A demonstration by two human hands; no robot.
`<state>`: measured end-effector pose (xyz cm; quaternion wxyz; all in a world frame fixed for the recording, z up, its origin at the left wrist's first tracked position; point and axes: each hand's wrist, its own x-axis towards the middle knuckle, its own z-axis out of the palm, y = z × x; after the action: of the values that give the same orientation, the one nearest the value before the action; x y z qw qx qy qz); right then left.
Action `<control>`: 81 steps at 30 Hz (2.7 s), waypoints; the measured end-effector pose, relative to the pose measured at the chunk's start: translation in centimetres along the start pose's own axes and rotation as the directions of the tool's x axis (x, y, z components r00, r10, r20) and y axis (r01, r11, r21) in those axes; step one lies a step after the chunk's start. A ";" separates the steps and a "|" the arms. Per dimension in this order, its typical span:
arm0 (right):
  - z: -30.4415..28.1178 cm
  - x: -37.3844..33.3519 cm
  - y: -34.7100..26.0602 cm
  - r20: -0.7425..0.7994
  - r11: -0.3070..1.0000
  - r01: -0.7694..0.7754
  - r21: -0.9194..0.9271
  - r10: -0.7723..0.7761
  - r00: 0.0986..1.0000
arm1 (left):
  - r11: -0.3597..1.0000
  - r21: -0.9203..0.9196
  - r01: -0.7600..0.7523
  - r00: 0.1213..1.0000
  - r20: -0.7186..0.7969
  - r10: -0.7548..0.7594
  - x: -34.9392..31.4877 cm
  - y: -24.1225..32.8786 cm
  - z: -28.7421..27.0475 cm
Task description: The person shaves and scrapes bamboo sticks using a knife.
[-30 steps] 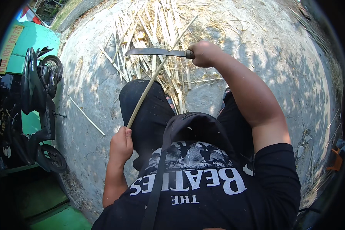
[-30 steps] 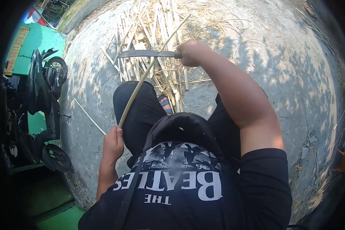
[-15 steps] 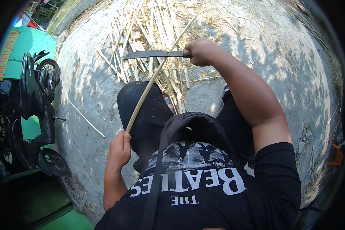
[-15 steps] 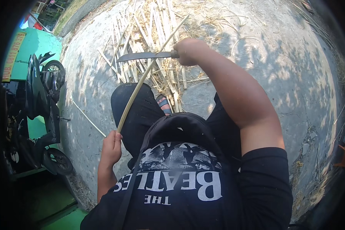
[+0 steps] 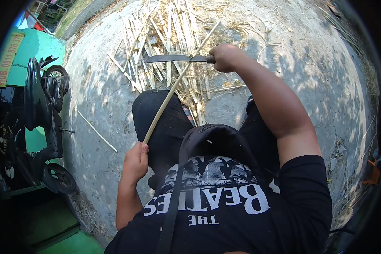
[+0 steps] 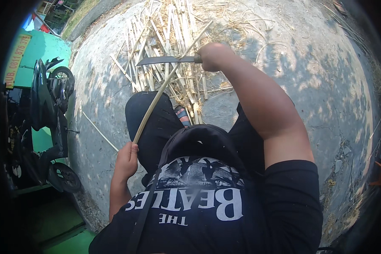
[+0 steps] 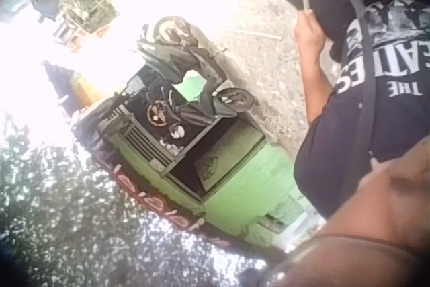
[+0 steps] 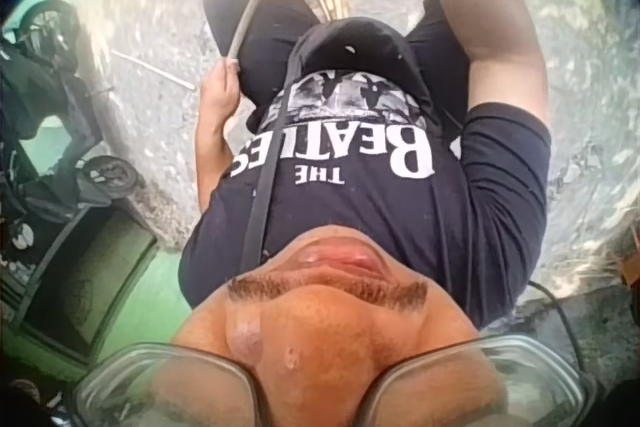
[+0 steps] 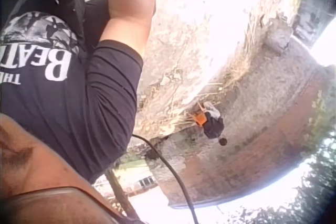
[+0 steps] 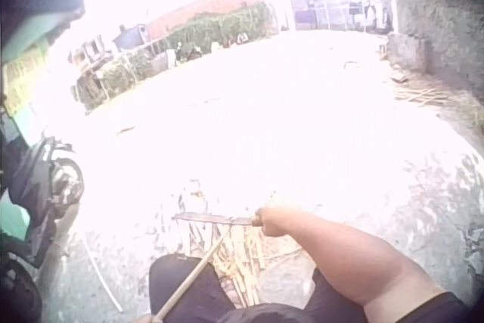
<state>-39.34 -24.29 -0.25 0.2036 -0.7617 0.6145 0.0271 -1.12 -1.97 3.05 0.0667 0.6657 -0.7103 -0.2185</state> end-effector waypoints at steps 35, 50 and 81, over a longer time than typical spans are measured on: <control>-0.7 -2.0 -2.6 -0.191 0.950 0.299 -0.085 -0.310 0.931 | 0.923 -0.370 0.109 0.993 0.008 -0.114 -1.7 -2.0 2.2; -0.4 -0.9 -2.1 -0.290 0.995 0.092 0.040 -0.076 0.954 | 0.948 -0.284 0.145 0.986 -0.037 -0.161 -2.9 -5.8 -1.5; -0.5 -0.6 0.1 0.034 0.929 0.172 0.328 -0.193 0.981 | 0.942 -0.302 0.145 0.987 0.110 -0.117 -2.1 -3.6 -1.9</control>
<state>-39.71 -23.95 0.29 0.3473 -0.7705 0.5302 -0.0680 3.15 -0.37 3.74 0.1232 0.6822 -0.6237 -0.3611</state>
